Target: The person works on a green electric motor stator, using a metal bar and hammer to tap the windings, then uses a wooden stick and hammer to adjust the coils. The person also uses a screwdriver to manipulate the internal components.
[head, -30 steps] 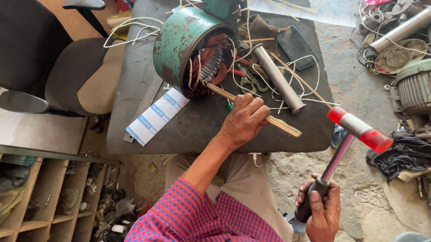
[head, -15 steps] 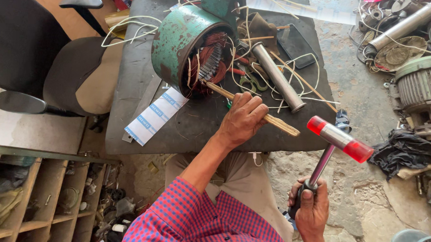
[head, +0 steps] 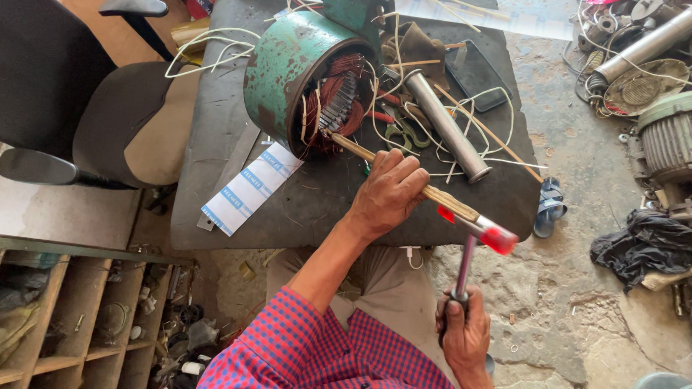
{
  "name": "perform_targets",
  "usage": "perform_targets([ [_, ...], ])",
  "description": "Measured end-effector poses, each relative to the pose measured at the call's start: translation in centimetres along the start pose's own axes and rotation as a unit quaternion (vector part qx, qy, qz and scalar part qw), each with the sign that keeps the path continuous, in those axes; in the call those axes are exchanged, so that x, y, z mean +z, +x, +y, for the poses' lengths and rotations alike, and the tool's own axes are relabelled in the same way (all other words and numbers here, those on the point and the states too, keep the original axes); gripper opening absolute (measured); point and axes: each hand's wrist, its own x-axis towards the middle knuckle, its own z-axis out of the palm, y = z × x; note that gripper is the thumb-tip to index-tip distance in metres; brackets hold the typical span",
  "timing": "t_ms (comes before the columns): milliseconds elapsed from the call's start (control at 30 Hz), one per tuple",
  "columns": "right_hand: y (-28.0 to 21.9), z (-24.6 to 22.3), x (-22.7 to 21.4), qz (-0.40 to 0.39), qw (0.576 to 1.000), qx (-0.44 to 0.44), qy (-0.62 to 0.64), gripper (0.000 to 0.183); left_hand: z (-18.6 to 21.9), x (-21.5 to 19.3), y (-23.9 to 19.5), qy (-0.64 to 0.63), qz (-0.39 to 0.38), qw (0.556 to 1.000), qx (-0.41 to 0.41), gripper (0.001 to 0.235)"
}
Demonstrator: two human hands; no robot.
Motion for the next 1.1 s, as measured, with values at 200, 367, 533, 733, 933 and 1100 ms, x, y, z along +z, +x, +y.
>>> perform_targets([
  [200,-0.5,0.7,0.6,0.018,0.991,-0.016,0.134,0.043,0.0,-0.1,0.2,-0.004,0.014,1.0,0.014,0.026],
  [367,-0.6,0.7,0.8,0.029,0.994,0.056,0.084,0.047,0.2,-0.1,0.5,0.014,-0.007,1.0,0.011,0.024],
  [533,-1.1,0.8,1.0,0.057,0.985,-0.003,0.165,0.05,0.2,0.2,0.3,0.018,-0.01,1.0,0.007,0.022],
  [733,-0.7,1.2,0.0,0.082,0.981,-0.018,0.172,0.051,0.1,0.3,0.3,0.022,-0.022,0.999,0.01,0.02],
  [933,-0.7,1.5,0.1,0.067,0.986,0.016,0.152,0.055,-0.2,0.5,0.0,0.025,-0.021,0.999,0.025,0.018],
  [1100,-0.9,1.0,0.3,0.1,0.981,-0.015,0.163,0.056,-0.4,0.5,-0.1,0.031,-0.033,0.999,0.026,0.018],
])
